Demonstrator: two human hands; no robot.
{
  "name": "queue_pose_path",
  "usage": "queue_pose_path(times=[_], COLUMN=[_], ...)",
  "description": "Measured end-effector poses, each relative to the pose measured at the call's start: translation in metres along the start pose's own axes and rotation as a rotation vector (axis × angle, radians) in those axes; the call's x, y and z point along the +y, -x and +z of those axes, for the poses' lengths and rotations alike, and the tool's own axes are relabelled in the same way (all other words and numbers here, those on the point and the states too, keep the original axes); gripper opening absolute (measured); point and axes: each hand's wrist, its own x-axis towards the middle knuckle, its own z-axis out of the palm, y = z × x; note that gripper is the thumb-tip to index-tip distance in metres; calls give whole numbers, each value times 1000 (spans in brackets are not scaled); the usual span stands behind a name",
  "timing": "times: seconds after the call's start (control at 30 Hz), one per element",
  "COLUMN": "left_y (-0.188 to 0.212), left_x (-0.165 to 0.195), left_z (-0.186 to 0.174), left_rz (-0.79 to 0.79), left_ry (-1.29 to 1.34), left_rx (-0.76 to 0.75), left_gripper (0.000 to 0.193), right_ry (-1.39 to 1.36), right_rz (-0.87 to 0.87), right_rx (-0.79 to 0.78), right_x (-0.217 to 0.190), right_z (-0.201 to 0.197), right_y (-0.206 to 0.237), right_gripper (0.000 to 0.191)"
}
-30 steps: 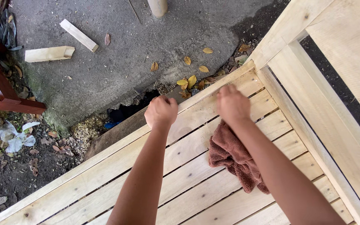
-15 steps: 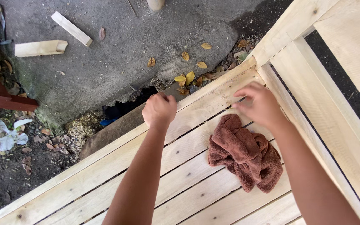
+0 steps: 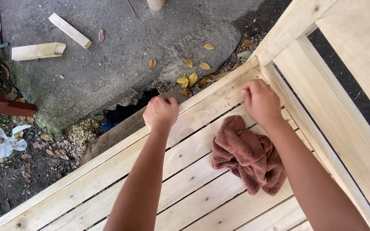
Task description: The person wipes the slatted surface of a wooden bed frame with a brown cloth, moving section by section across the slats. They pick up fallen leaves and debris from the slats by hand, move a colorful fabric bag off the frame, and continue wiping the surface and edges.
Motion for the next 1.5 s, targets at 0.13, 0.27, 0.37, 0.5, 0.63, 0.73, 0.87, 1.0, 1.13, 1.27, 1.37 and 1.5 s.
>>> queue_pose_path(times=[0.13, 0.27, 0.37, 0.5, 0.63, 0.73, 0.87, 1.0, 1.13, 1.27, 1.37, 1.5], left_y=[0, 1, 2, 3, 3, 3, 3, 3, 1, -1, -1, 0], left_x=[0, 1, 1, 1, 2, 1, 0, -1, 0, -1, 0, 1], left_z=[-1, -1, -2, -3, -3, -3, -2, -2, 0, 2, 1, -1], left_rz=[-8, -11, -16, 0, -6, -12, -6, -2, -10, 5, 8, 3], left_ry=[-7, -10, -3, 12, 9, -5, 2, 3, 6, 3, -10, 0], left_rx=[-21, -16, -27, 8, 11, -5, 12, 20, -14, 11, -13, -25], left_gripper=[36, 36, 36, 36, 36, 36, 35, 35, 36, 36, 36, 36], right_ry=[-199, 121, 381, 150, -7, -117, -198, -389, 137, 381, 423, 224], right_rz=[41, 68, 76, 80, 59, 121, 123, 54, -327, -549, -48, -91], right_rx=[204, 95, -234, -207, -211, -69, -190, -196, -381, -620, -682, 127], right_x=[6, -13, -30, -31, -17, -14, -23, -46, -85, -96, -67, -35], right_z=[-17, -25, -18, -9, -8, -11, -25, -47, -51, -39, -48, -81], right_y=[8, 40, 55, 54, 54, 61, 69, 85, 116, 98, 36, -20], right_gripper=[10, 43, 79, 85, 79, 78, 73, 80, 75, 72, 88, 64])
